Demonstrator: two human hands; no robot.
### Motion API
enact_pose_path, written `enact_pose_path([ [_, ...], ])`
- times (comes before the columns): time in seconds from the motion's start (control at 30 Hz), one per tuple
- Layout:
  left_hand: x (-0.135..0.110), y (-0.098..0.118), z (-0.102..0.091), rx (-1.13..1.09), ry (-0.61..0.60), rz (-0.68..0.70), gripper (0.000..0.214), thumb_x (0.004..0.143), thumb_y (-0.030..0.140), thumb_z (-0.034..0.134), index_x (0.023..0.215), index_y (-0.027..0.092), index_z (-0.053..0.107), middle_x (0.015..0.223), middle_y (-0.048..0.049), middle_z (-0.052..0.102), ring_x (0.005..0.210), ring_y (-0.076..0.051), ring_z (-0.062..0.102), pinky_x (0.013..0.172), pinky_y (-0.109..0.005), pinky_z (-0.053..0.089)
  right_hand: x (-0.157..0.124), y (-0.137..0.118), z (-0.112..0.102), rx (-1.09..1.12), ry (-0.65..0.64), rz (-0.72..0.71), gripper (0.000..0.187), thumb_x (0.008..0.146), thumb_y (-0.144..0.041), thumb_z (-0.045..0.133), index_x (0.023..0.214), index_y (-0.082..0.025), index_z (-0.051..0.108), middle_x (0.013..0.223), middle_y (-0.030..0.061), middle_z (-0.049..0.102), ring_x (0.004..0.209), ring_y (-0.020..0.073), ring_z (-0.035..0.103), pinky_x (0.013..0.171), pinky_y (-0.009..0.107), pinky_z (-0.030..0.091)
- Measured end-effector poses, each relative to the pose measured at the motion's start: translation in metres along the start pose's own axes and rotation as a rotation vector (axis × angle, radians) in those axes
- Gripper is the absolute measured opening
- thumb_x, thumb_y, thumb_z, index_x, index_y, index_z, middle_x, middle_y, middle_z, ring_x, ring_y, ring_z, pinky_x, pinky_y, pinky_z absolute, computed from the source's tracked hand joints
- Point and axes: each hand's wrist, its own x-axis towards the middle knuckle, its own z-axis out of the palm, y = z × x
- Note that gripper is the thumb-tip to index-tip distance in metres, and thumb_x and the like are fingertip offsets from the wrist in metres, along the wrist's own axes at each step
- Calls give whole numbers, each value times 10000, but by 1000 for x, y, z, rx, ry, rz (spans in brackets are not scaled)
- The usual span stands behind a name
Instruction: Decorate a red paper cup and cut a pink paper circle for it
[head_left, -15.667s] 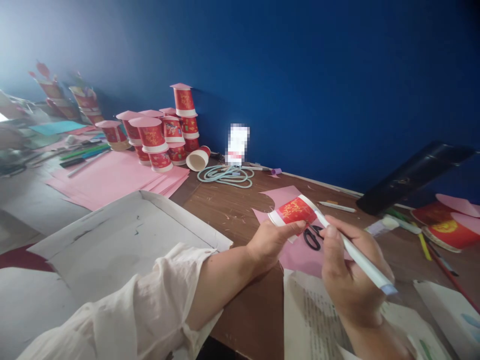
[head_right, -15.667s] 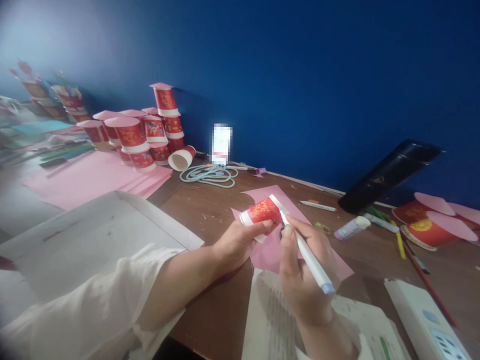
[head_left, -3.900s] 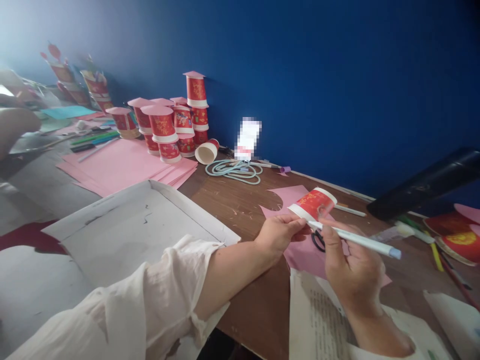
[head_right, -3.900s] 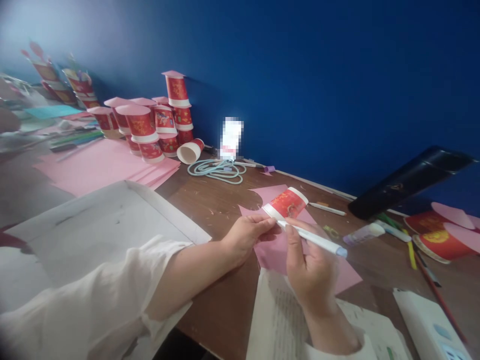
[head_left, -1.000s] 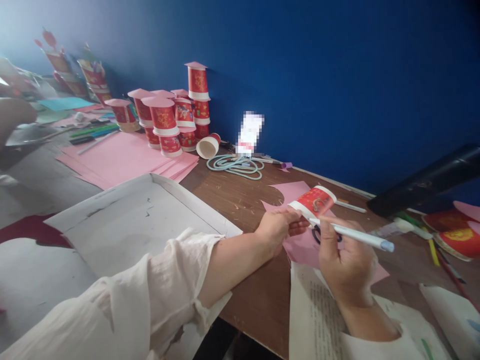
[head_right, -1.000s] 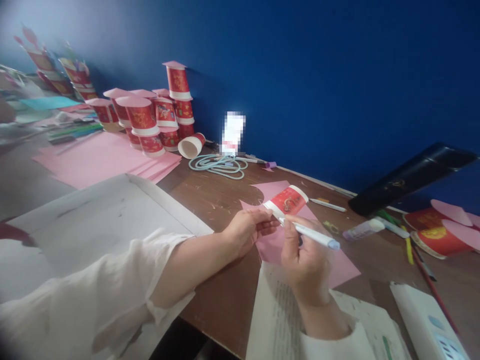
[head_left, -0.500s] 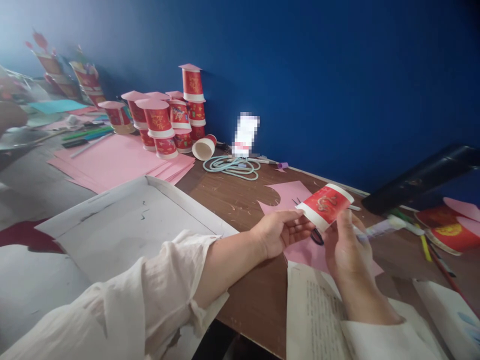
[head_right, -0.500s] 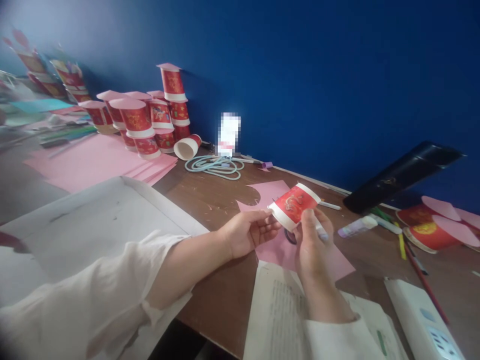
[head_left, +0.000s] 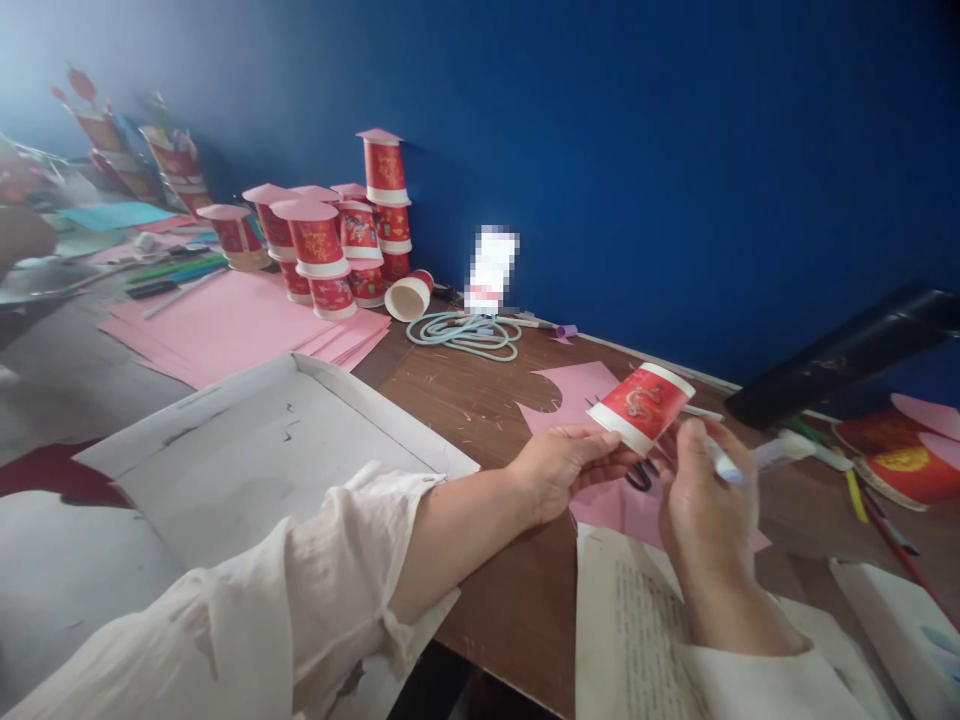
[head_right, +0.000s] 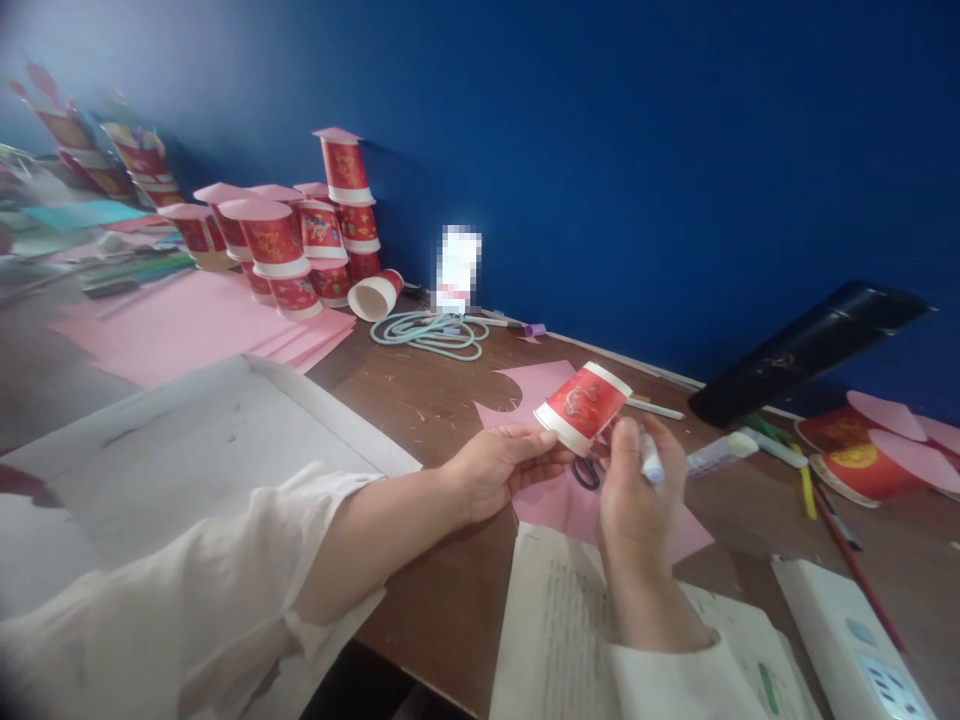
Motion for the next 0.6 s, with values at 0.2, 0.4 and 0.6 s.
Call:
enact_pose_path([
  [0.2,4,1,0,-34,60,34,122,873,89,641,786,69,724,732,-78,697,726,-126,666,976,-352,501,-10,-24,-15,-275,-27,-394,385,977,-440,497,1183,-170,680,754,46,684,678,185,656,720,385,544],
  [0.4,10,-4,-7,25,-6,120,182,738,230,830,790,78,743,769,-77,704,748,-139,659,979,-382,492,-17,-29,-15,-483,-297,-835,247,958,-252,548,1118,-155,709,963,107,736,859,222,670,792,376,513],
  [0.6,10,-5,-8,62,23,156,240,664,269,879,753,88,749,740,-61,701,744,-135,659,958,-367,502,-14,-28,-12,-560,-271,-857,220,963,-229,534,1071,-151,709,888,97,737,807,217,673,764,355,514],
])
